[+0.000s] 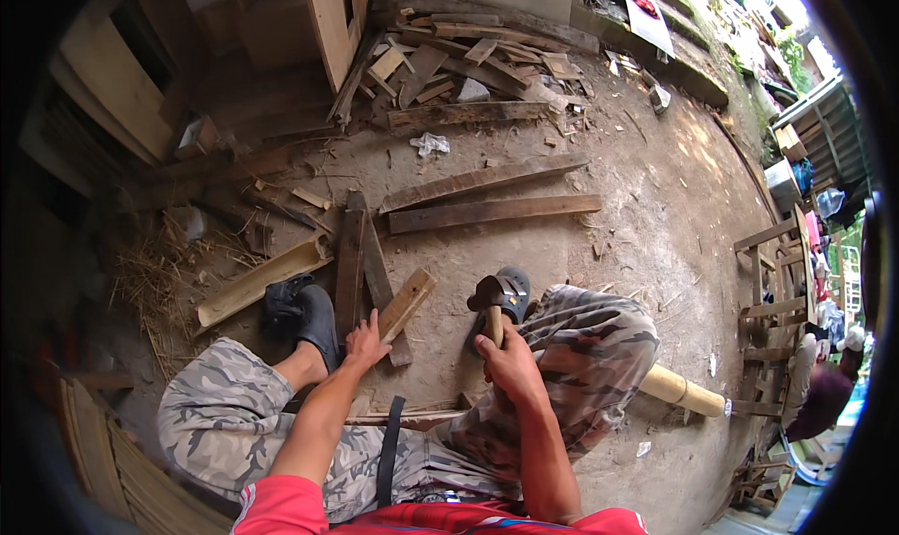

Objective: The person sits on the floor and uses a hammer to repeatedly strike a small wooden block placed on a larger plank. They adjust the block's position several times and continue hammering different spots on the same piece.

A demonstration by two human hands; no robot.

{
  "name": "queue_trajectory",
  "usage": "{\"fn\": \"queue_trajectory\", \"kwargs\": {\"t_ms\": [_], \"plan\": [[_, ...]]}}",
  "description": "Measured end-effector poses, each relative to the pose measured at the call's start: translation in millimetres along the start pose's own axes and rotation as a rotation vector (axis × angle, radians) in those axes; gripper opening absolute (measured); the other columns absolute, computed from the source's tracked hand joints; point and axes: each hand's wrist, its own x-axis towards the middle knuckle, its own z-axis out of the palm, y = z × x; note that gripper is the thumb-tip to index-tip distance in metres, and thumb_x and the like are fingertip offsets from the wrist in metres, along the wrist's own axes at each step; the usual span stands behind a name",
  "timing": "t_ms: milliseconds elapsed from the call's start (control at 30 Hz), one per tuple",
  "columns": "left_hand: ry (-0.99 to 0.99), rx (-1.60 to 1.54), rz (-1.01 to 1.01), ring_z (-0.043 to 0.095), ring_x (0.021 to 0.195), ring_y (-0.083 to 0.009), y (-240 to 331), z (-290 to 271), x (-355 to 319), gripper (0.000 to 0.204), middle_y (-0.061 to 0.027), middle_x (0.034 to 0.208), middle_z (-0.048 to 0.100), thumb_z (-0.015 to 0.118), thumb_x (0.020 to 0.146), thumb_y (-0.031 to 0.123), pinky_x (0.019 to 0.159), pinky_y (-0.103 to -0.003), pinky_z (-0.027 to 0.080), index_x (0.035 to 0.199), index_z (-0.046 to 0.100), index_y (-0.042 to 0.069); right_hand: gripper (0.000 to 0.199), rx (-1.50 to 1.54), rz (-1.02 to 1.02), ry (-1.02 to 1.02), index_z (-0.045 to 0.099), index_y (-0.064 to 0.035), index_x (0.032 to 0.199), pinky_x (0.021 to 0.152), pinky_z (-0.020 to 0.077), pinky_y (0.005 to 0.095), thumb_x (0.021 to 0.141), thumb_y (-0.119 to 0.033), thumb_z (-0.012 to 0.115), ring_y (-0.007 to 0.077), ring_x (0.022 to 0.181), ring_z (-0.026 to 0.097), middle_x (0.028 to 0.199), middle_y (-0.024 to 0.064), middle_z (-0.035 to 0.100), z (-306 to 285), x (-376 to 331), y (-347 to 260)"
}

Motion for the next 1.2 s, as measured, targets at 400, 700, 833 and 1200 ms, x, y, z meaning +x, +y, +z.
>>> {"fn": "queue_trajectory", "kwargs": {"t_ms": [400, 700, 833, 1200], "plan": [[-0.028, -0.775, 0.122, 0.059, 0.111, -0.0357, 34, -29, 26, 0.050, -0.0252, 0.118, 0.059, 0.053, 0.085, 0.032, 0.092, -0.041, 0.044, 0.123, 0.051, -0.001, 0.028, 0.057, 0.121, -0.028, 0.055, 0.0000, 0.104, 0.047, 0.0460, 0.0307, 0.094, -0.025, 0.063, 0.0132, 0.051, 0.053, 0.070, 0.0043, 0.055, 13, 1, 0], [0.308, -0.299, 0.109, 0.039, 0.133, -0.0310, 31, 2, 54, 0.067, -0.0176, 0.141, 0.046, 0.061, 0.087, 0.044, 0.108, -0.044, 0.031, 0.138, 0.046, 0.005, 0.027, 0.086, 0.166, -0.069, 0.054, 0.0001, 0.100, 0.048, 0.0450, 0.0321, 0.094, -0.025, 0.062, 0.0139, 0.052, 0.052, 0.070, 0.0044, 0.055, 18, 9, 15], [0.334, -0.058, 0.254, 0.033, 0.136, -0.0336, 20, -9, 23, 0.089, -0.0190, 0.143, 0.041, 0.071, 0.078, 0.049, 0.113, -0.047, 0.021, 0.145, 0.034, 0.001, 0.028, 0.071, 0.205, -0.048, 0.055, 0.0007, 0.100, 0.048, 0.0450, 0.0329, 0.093, -0.025, 0.063, 0.0145, 0.053, 0.054, 0.069, 0.0050, 0.055, 13, 17, 19], [0.184, 0.048, 0.081, 0.045, 0.124, -0.0272, 3, -33, 11, 0.083, -0.0110, 0.128, 0.051, 0.081, 0.072, 0.034, 0.106, -0.046, 0.033, 0.141, 0.041, 0.010, 0.030, 0.096, 0.400, -0.497, 0.053, 0.0016, 0.105, 0.052, 0.0536, 0.0323, 0.089, -0.016, 0.070, 0.0206, 0.063, 0.064, 0.082, 0.0133, 0.066, 60, 142, 74]]}}
